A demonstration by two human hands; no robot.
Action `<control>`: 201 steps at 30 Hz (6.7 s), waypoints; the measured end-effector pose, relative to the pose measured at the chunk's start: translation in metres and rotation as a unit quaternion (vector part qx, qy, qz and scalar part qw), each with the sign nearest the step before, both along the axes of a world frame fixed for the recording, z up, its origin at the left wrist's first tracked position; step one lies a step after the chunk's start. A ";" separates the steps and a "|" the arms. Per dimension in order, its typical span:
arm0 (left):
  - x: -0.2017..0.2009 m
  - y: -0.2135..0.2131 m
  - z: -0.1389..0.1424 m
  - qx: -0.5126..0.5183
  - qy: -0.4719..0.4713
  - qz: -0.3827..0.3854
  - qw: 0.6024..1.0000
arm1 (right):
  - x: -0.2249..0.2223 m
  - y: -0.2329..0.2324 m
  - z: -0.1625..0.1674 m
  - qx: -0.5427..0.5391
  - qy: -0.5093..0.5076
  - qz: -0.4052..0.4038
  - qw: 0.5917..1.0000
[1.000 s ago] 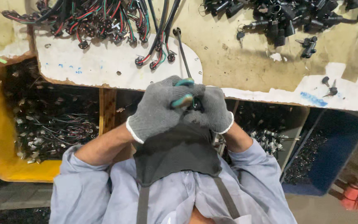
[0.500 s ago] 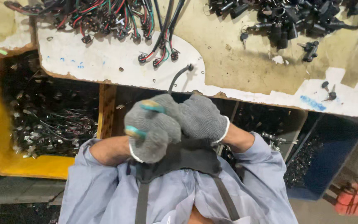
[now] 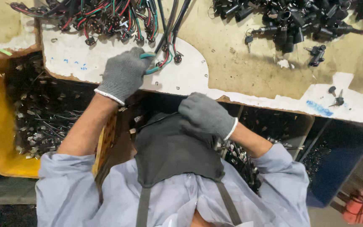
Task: The person uses pliers to strip insulation from the ends of black wires attached to connectors, working one wire at a time at the bench. They pull each processed wire aside and gather the finished wires into a bundle on the work surface.
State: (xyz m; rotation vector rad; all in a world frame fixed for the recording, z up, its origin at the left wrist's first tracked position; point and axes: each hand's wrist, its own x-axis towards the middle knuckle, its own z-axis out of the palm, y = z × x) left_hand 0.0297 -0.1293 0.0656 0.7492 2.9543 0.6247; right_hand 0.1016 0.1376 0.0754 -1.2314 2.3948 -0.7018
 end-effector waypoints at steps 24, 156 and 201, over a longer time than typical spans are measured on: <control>-0.002 -0.002 0.004 0.355 -0.229 0.164 0.891 | -0.047 0.020 -0.025 -0.341 0.122 -0.467 0.807; 0.023 0.044 -0.034 0.060 0.010 -0.004 0.998 | -0.097 0.169 -0.024 0.136 0.287 -0.317 0.893; 0.135 0.086 0.047 0.339 -0.304 -0.377 0.807 | 0.019 -0.028 0.003 -0.070 0.099 0.049 0.991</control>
